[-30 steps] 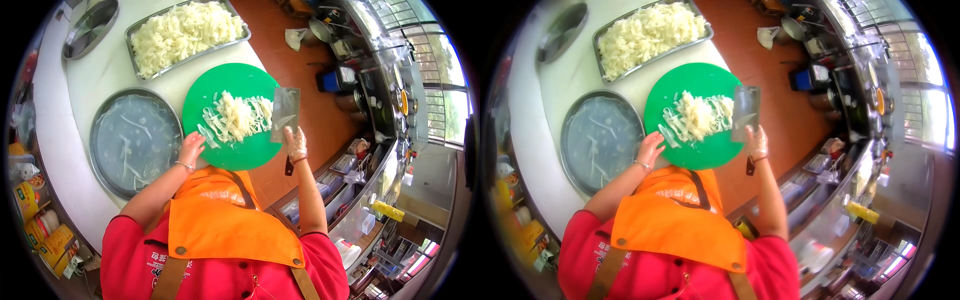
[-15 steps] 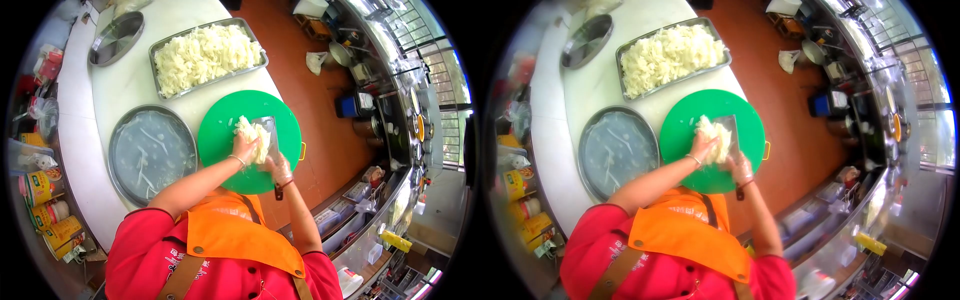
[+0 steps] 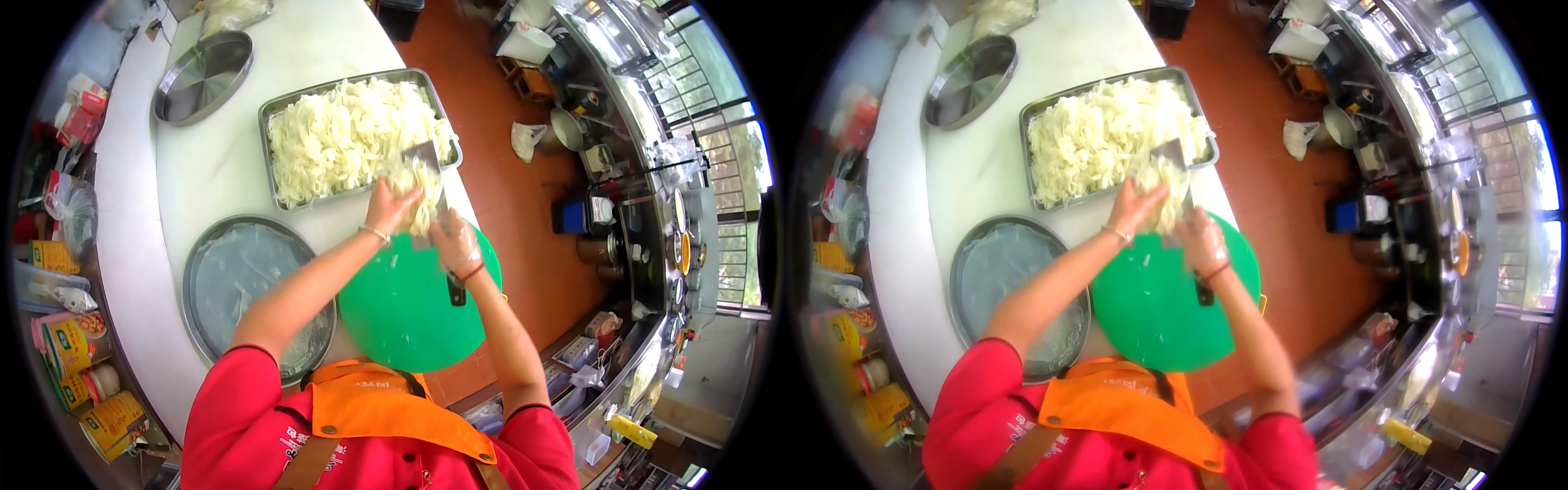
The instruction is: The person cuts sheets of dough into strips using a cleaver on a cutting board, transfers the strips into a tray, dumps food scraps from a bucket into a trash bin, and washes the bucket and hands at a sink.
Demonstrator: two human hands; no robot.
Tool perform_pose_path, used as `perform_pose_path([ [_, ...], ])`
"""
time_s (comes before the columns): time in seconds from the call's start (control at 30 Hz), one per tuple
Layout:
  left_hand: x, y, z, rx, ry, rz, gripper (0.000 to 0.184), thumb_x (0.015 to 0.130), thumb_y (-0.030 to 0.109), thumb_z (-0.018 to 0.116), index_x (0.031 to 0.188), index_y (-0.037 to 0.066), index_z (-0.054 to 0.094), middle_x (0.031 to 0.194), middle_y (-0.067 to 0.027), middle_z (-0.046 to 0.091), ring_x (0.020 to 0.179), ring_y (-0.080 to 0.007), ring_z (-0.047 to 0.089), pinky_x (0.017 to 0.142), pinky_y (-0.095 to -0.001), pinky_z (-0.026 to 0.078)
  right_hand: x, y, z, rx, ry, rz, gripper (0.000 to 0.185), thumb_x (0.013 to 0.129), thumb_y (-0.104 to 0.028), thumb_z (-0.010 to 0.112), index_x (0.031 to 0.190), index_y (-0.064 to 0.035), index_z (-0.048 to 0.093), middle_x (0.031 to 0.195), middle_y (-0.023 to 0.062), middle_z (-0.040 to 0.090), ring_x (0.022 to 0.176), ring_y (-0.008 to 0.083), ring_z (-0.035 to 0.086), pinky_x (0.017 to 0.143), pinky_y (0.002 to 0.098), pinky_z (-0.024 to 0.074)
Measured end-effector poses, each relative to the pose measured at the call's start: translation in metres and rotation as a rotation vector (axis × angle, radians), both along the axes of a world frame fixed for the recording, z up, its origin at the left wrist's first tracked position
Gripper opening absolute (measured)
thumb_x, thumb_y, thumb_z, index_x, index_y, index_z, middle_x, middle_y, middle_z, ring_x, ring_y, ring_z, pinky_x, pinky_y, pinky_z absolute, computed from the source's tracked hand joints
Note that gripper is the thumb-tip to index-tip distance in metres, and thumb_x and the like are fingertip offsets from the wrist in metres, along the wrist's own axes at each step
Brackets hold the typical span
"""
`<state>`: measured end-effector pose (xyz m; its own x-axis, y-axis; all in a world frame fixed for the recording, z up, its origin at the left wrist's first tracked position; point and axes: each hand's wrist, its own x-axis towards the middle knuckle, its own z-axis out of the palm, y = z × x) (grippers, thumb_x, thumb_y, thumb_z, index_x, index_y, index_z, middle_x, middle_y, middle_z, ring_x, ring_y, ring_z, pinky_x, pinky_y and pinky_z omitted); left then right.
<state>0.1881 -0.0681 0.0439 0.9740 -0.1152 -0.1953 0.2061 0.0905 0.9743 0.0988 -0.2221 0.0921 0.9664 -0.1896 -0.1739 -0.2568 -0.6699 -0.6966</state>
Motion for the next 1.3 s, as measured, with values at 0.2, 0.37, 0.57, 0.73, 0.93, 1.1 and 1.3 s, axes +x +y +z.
perform_pose_path([
  [0.2, 0.151, -0.016, 0.046, -0.023, -0.007, -0.032, 0.066, 0.077, 0.024, 0.082, 0.123, -0.007, 0.046, 0.111, -0.0178, 0.065, 0.098, -0.0242, 0.066, 0.083, -0.0334, 0.054, 0.159, -0.022, 0.040, -0.183, -0.191, 0.092, 0.031, 0.084, -0.019, 0.067, 0.110, -0.0052, 0.058, 0.089, 0.0213, 0.067, 0.084, 0.0387, 0.066, 0.072, 0.0448, 0.0518],
  [0.37, 0.224, -0.017, 0.005, 0.206, 0.036, -0.053, 0.065, 0.081, 0.026, 0.077, 0.128, -0.006, 0.046, 0.113, -0.0183, 0.063, 0.099, -0.0243, 0.064, 0.084, -0.0347, 0.052, 0.231, -0.015, 0.023, -0.417, -0.153, 0.127, 0.042, 0.089, -0.006, 0.047, 0.129, -0.0147, 0.057, 0.118, 0.0228, 0.061, 0.106, 0.0385, 0.062, 0.092, 0.0462, 0.0508],
  [0.57, 0.224, 0.006, -0.002, 0.435, -0.132, -0.177, 0.060, 0.080, 0.026, 0.073, 0.125, -0.007, 0.051, 0.126, -0.0265, 0.056, 0.116, -0.0377, 0.056, 0.098, -0.0410, 0.046, 0.245, -0.009, -0.003, -0.436, -0.059, 0.084, 0.048, 0.088, -0.004, 0.047, 0.133, -0.0173, 0.055, 0.123, 0.0234, 0.059, 0.112, 0.0410, 0.059, 0.095, 0.0461, 0.0496],
  [0.73, 0.203, 0.006, 0.001, 0.664, -0.695, -0.168, 0.055, 0.093, 0.027, 0.061, 0.138, -0.001, 0.045, 0.146, -0.0226, 0.042, 0.136, -0.0323, 0.041, 0.113, -0.0406, 0.035, 0.243, -0.026, -0.006, -0.327, -0.171, 0.004, 0.051, 0.084, 0.000, 0.048, 0.131, -0.0160, 0.058, 0.115, 0.0224, 0.064, 0.107, 0.0422, 0.060, 0.092, 0.0472, 0.0495],
  [0.93, 0.158, -0.042, 0.045, 0.258, -0.844, -0.429, 0.067, 0.104, 0.047, 0.032, 0.154, 0.003, 0.022, 0.161, -0.0153, 0.020, 0.149, -0.0289, 0.018, 0.120, -0.0382, 0.020, 0.222, -0.027, 0.040, 0.365, -0.012, -0.102, 0.040, 0.089, -0.006, 0.063, 0.129, -0.0097, 0.058, 0.086, 0.0048, 0.066, 0.062, 0.0090, 0.060, 0.050, 0.0265, 0.0499],
  [1.1, 0.161, -0.052, 0.041, 0.442, -0.921, -0.398, 0.066, 0.104, 0.043, 0.033, 0.151, -0.003, 0.024, 0.160, -0.0205, 0.018, 0.150, -0.0320, 0.014, 0.122, -0.0392, 0.011, 0.180, -0.029, 0.078, 0.906, -0.015, -0.079, 0.038, 0.088, -0.007, 0.063, 0.126, -0.0067, 0.057, 0.076, 0.0021, 0.062, 0.048, 0.0094, 0.052, 0.042, 0.0224, 0.0425],
  [1.3, 0.213, -0.013, -0.044, 0.673, -0.726, -0.383, 0.079, 0.101, 0.054, 0.036, 0.151, -0.005, 0.022, 0.160, -0.0237, 0.015, 0.150, -0.0336, 0.012, 0.122, -0.0400, 0.007, 0.126, -0.037, 0.078, 0.857, -0.010, -0.176, 0.052, 0.087, 0.000, 0.057, 0.137, -0.0055, 0.047, 0.068, 0.0041, 0.057, 0.048, 0.0118, 0.052, 0.044, 0.0267, 0.0441],
])
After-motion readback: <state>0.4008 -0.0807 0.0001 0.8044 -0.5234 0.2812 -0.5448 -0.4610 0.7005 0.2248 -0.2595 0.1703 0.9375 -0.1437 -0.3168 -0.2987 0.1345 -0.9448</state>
